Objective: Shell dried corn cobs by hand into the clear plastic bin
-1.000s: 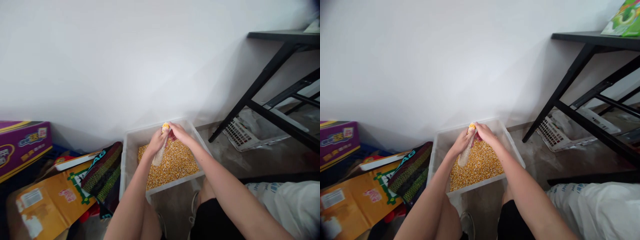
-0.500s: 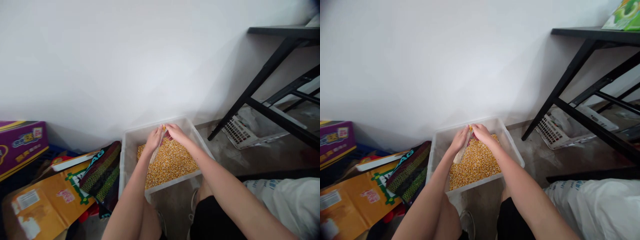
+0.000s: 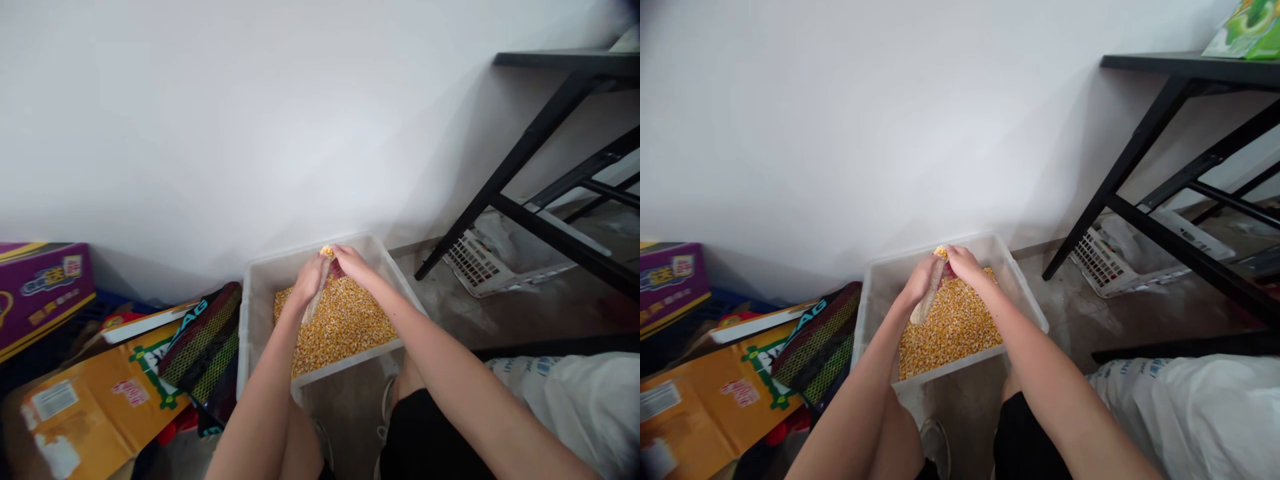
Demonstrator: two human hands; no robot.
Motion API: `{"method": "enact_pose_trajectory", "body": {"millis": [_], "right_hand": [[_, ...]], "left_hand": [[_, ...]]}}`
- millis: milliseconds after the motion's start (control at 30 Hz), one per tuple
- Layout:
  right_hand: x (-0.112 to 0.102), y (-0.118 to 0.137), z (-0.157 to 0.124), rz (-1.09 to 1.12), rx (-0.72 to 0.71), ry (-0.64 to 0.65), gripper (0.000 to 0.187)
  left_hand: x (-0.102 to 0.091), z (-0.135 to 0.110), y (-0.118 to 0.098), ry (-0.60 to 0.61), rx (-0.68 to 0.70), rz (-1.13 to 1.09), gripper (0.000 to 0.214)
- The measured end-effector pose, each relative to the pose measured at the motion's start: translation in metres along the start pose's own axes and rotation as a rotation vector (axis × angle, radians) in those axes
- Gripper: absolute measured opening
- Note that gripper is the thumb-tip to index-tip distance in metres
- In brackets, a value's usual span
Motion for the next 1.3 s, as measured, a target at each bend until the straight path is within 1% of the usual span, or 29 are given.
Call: {"method": "enact_pose_trajectory", "body": {"millis": [133,233,333,400,533,667,733,900,967,1133,1300], "right_hand": [[0.002,0.000,0.000,-0.014,0.008,0.001,0.033],[0.006,0.001,0.000,-0.050,-0.013,0.020,0.033],[0.008,0.001,0.000,-0.060,-0.025,0.028,0.034],[0.006,-0.001,0.000,-0.050,-0.014,0.005,0.035],[0.004,-0.003,0.003,-0.020,-0.013,-0.027,0.035],[0.003,-0.005,0.004,0.008,0.014,-0.023,0.033],[0.004,-0.006,0.004,0.020,0.023,-0.017,0.033],[0.005,-0.006,0.004,0.023,0.032,-0.002,0.030],[0.006,-0.006,0.004,0.009,0.025,0.000,0.030],[0.004,-0.008,0.004,0.003,0.027,-0.007,0.031],[0.004,-0.006,0.001,0.001,0.026,-0.007,0.032]], "left_hand": [[-0.001,-0.003,-0.002,-0.016,-0.048,0.015,0.053],[-0.002,-0.006,-0.006,-0.041,-0.057,0.050,0.058],[0.000,-0.007,-0.009,-0.032,-0.046,0.031,0.056],[0.002,-0.006,-0.008,-0.023,-0.040,0.004,0.053],[0.002,-0.005,-0.001,-0.031,-0.060,-0.014,0.043],[0.000,-0.001,0.007,-0.026,-0.056,0.018,0.034],[-0.003,0.000,0.007,-0.037,-0.045,0.043,0.035],[-0.003,-0.004,-0.001,-0.042,-0.062,0.059,0.052],[-0.002,-0.005,-0.004,-0.053,-0.073,0.090,0.055],[-0.003,-0.004,-0.001,-0.095,-0.034,0.131,0.047],[-0.003,0.001,0.009,-0.066,-0.075,0.118,0.042]]}}
Point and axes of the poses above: each hand's wrist, its own z-axis towards the middle knuckle, its own x-axis out of the palm, y = z × x, the point moved 7 cm from there along z, towards the middle knuckle, and after that the axes turned 14 degrees about y, right-handed, at the moved point
